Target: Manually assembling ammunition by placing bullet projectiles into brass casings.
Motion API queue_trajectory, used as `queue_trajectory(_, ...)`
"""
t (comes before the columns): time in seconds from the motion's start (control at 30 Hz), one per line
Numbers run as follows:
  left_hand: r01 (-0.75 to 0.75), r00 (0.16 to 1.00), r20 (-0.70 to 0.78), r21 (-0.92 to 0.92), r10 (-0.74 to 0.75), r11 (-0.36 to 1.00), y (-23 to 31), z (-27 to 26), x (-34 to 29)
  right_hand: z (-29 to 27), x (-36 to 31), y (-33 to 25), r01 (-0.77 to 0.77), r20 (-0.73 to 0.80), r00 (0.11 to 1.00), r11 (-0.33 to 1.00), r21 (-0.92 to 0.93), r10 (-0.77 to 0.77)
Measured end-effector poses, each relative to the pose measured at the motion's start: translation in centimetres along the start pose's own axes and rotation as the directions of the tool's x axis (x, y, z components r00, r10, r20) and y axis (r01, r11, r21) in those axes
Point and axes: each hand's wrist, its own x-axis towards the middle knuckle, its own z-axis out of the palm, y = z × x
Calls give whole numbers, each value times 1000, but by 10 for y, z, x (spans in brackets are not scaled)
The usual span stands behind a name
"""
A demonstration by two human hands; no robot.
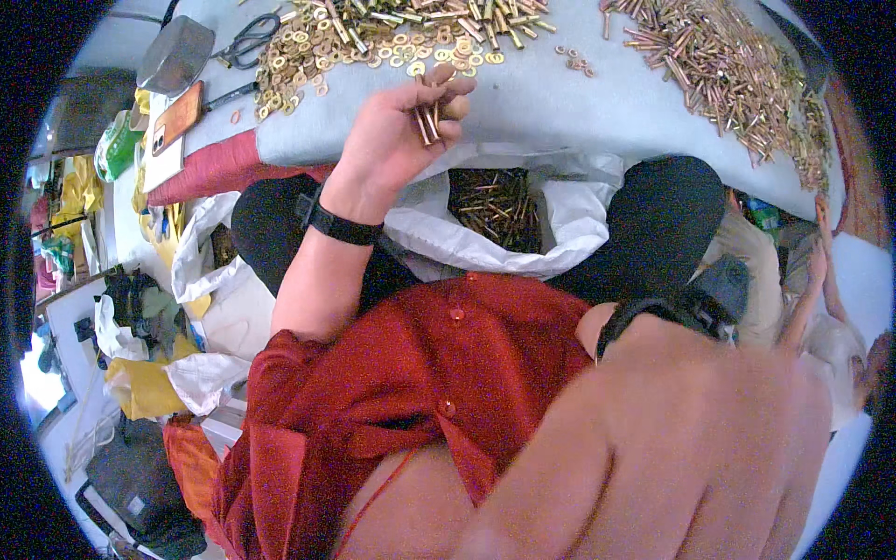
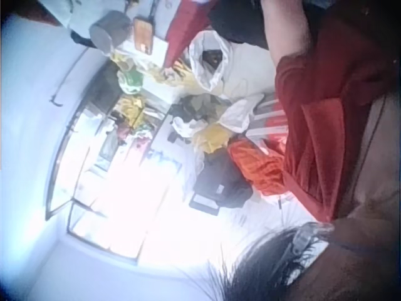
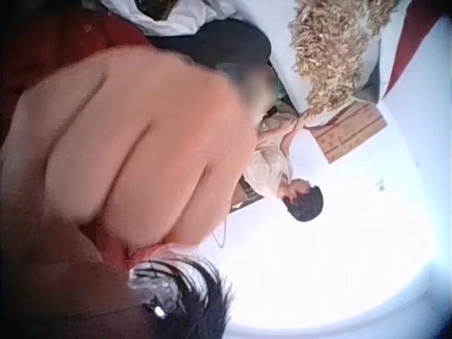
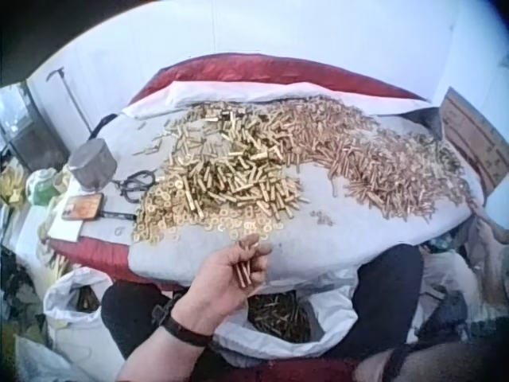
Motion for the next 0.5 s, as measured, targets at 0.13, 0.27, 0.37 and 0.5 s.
queue_trajectory(0.13,32,997,75,-70,-27,997,-4,17,-1,-49,-16,24,-219,-375,924,708,-671,-70)
queue_trajectory(0.27,56,998,-7,-78,-56,995,-6,13,-7,-97,-52,58,-439,-455,885,-494,-750,-96)
queue_trajectory(0.37,122,989,71,128,-131,984,-14,11,-6,-116,-72,74,-375,-463,886,-546,-749,27)
queue_trajectory(0.5,157,984,44,239,-172,958,-20,15,-9,-133,-79,69,-392,-477,872,-429,-814,109)
